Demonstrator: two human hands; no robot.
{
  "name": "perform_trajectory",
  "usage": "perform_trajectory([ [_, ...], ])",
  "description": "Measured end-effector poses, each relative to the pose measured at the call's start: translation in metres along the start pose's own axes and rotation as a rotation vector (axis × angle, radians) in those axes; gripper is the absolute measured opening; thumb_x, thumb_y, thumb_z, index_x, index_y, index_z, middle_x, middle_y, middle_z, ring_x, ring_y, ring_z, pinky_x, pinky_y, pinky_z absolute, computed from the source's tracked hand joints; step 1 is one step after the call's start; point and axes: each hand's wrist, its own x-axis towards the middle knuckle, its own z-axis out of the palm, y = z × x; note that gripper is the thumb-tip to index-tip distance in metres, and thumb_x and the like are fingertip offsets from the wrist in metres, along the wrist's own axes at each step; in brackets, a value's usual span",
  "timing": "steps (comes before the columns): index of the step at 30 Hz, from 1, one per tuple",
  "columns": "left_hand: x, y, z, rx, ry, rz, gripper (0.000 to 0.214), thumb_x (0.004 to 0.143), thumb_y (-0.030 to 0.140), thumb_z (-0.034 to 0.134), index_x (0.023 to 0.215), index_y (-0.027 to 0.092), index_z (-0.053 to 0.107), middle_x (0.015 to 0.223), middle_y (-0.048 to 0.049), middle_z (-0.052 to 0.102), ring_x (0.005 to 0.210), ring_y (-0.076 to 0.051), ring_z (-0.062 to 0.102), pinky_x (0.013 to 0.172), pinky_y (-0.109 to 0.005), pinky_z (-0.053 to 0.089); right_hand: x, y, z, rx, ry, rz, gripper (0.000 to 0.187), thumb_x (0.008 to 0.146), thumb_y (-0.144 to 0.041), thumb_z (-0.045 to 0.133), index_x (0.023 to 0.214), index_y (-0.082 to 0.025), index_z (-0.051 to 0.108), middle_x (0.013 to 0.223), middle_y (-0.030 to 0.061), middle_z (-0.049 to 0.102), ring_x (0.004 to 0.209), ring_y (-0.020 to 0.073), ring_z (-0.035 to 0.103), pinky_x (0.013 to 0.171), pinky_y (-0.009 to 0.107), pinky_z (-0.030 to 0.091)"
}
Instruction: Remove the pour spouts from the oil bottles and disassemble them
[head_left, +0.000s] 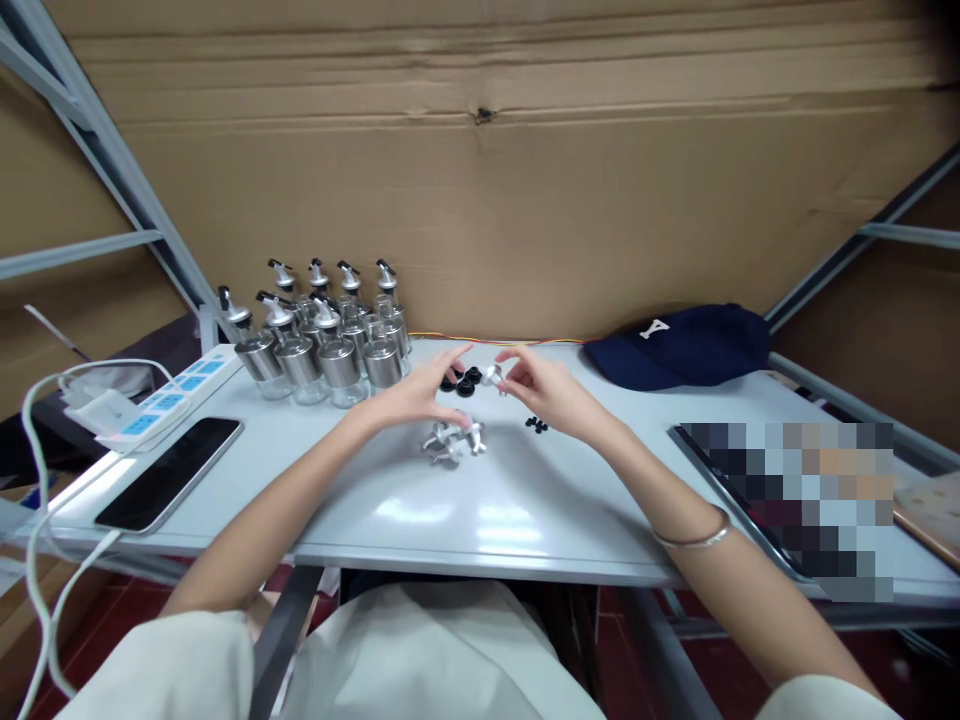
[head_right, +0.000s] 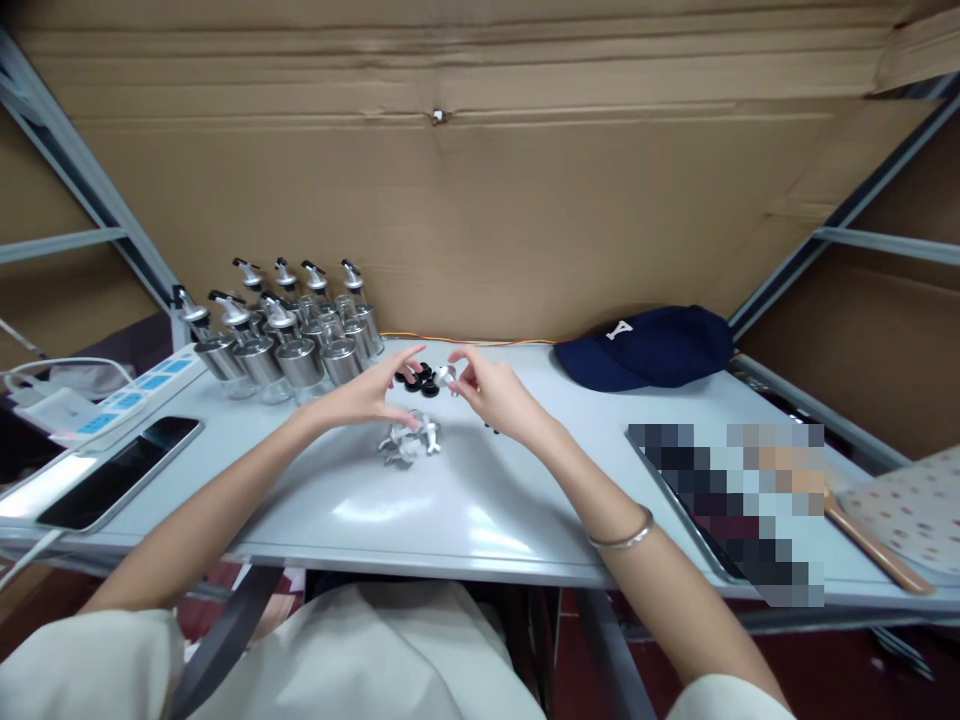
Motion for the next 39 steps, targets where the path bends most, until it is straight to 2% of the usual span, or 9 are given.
perform_trajectory([
  [1,-0.009,-0.001,0.002,-0.085,-0.017,-0.010,0.112,0.061,0.039,0.079,0.146,0.024,0.008,0.132,-0.0172,0.041,0.121,-0.028,0.044,0.098,-0.043,0.038,0.000,0.001,0.004,-0.043,-0.039,0.047,0.018,0.084,-0.025,0.051,0.101,-0.019,0.054,0.070,0.0013,0.066,0.058,0.0131,0.056,0.061,0.024,0.042],
  [3,-0.022,-0.004,0.010,-0.210,-0.062,-0.032,0.130,0.051,0.040,0.084,0.145,0.028,-0.005,0.142,-0.0186,0.029,0.132,-0.031,0.031,0.105,-0.047,0.031,-0.002,0.003,0.012,-0.121,-0.094,0.115,0.013,0.085,-0.021,0.048,0.092,-0.018,0.058,0.067,0.0020,0.066,0.058,0.0138,0.057,0.061,0.024,0.041],
  [5,-0.030,-0.007,0.021,-0.301,-0.110,-0.054,0.134,0.050,0.040,0.084,0.144,0.030,-0.011,0.146,-0.0189,0.020,0.137,-0.032,0.021,0.108,-0.049,0.024,-0.007,0.006,0.020,-0.164,-0.120,0.127,0.015,0.085,-0.018,0.045,0.087,-0.018,0.060,0.066,0.0025,0.066,0.060,0.0146,0.059,0.062,0.024,0.041],
  [9,-0.033,-0.008,0.035,-0.357,-0.183,-0.060,0.135,0.049,0.038,0.084,0.144,0.029,-0.011,0.150,-0.0187,0.012,0.139,-0.033,0.018,0.111,-0.052,0.019,-0.016,0.011,0.029,-0.168,-0.164,0.068,0.014,0.084,-0.018,0.048,0.091,-0.019,0.060,0.072,0.0028,0.068,0.063,0.0150,0.060,0.064,0.024,0.041],
  [16,-0.032,-0.011,0.037,-0.225,-0.157,-0.014,0.120,0.050,0.043,0.083,0.146,0.028,0.012,0.148,-0.0121,0.021,0.138,-0.031,0.022,0.113,-0.045,0.020,-0.019,0.010,0.034,-0.058,-0.269,0.074,0.021,0.084,-0.020,0.051,0.103,-0.017,0.057,0.078,0.0046,0.069,0.067,0.0149,0.061,0.066,0.026,0.044],
  [23,-0.030,-0.011,0.033,-0.187,-0.157,0.001,0.096,0.056,0.040,0.081,0.138,0.025,0.034,0.135,-0.0111,0.041,0.127,-0.028,0.039,0.108,-0.041,0.030,-0.019,0.003,0.036,0.046,-0.317,0.069,0.029,0.076,-0.019,0.057,0.104,-0.014,0.060,0.091,0.0070,0.067,0.067,0.0135,0.060,0.065,0.025,0.046],
  [30,-0.030,-0.009,0.031,-0.141,-0.149,-0.009,0.093,0.055,0.039,0.082,0.135,0.023,0.038,0.133,-0.0120,0.044,0.123,-0.028,0.043,0.105,-0.041,0.032,-0.019,0.003,0.036,0.144,-0.361,0.102,0.026,0.072,-0.014,0.056,0.096,-0.014,0.064,0.074,0.0013,0.067,0.061,0.0120,0.058,0.062,0.023,0.044],
  [35,-0.031,-0.010,0.032,-0.125,-0.146,0.001,0.095,0.053,0.041,0.082,0.135,0.023,0.038,0.131,-0.0119,0.045,0.122,-0.028,0.043,0.104,-0.041,0.034,-0.018,0.003,0.032,0.122,-0.334,0.124,0.027,0.074,-0.019,0.057,0.099,-0.015,0.067,0.075,0.0013,0.068,0.057,0.0108,0.056,0.061,0.024,0.044],
  [39,-0.032,-0.009,0.031,-0.121,-0.134,0.005,0.099,0.052,0.044,0.082,0.137,0.024,0.036,0.133,-0.0109,0.044,0.124,-0.028,0.042,0.106,-0.040,0.032,-0.017,0.002,0.028,0.103,-0.276,0.135,0.031,0.076,-0.023,0.057,0.104,-0.016,0.066,0.089,0.0046,0.069,0.063,0.0117,0.059,0.063,0.025,0.047],
])
